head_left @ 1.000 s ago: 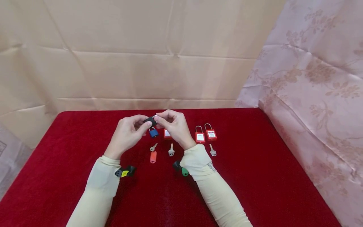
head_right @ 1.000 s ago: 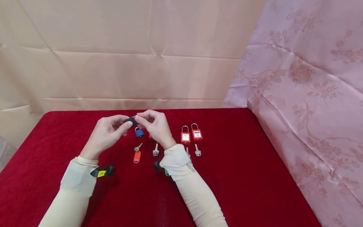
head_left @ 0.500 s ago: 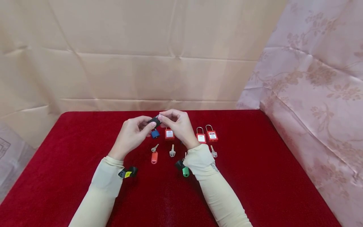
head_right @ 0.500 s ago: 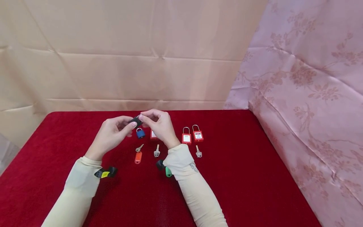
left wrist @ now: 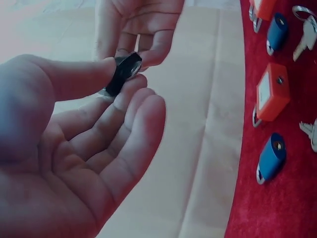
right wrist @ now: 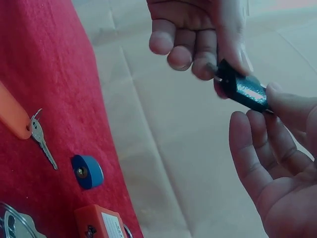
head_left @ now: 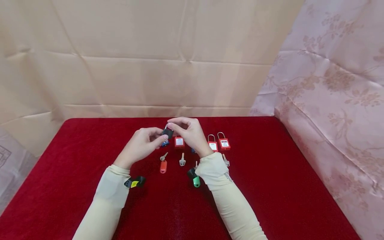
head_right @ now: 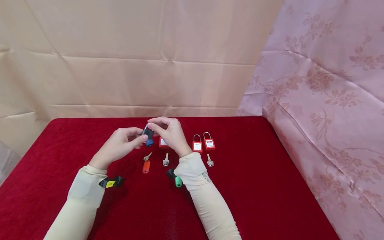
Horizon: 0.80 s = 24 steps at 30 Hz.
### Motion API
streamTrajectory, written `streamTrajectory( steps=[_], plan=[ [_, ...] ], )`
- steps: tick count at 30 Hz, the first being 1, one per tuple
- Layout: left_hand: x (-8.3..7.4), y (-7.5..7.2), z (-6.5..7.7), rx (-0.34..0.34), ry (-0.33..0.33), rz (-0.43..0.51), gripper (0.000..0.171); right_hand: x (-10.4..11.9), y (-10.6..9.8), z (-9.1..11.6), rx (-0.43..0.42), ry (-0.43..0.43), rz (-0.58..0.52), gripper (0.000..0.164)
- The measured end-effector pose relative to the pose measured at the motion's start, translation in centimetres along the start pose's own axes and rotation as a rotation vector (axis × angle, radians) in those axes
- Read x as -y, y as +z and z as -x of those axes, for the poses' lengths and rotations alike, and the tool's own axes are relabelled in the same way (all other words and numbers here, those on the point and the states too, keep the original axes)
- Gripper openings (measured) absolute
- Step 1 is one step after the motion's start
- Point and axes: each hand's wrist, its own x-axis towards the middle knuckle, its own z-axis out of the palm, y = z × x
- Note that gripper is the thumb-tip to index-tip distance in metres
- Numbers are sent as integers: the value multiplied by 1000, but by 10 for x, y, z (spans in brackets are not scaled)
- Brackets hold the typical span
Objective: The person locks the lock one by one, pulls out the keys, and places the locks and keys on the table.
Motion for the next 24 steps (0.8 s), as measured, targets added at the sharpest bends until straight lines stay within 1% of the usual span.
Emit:
streamTrajectory(
  steps=[3,6,10,14,19,24],
  plan=[
    [-2,-3,0,-7,5,28,23,3,0,1,-2,7,-19,24],
    [-4,-6,-1,-47,15,43,26,1,-1,1,12,6,-34,27],
    [-6,-8,-1,-109,14,53,29,-13,-3,-3,47,26,-26,29],
    [-6,-6,-2,-142,11,83,32,-25,-5,-5,84,52,-30,30],
    [-7,-3,-3,-167,10,105,31,-27,-5,-6,110,31,-36,30],
    [-7,0,-3,-156,11,101,30,-28,-5,-5,107,24,-28,30]
  ],
)
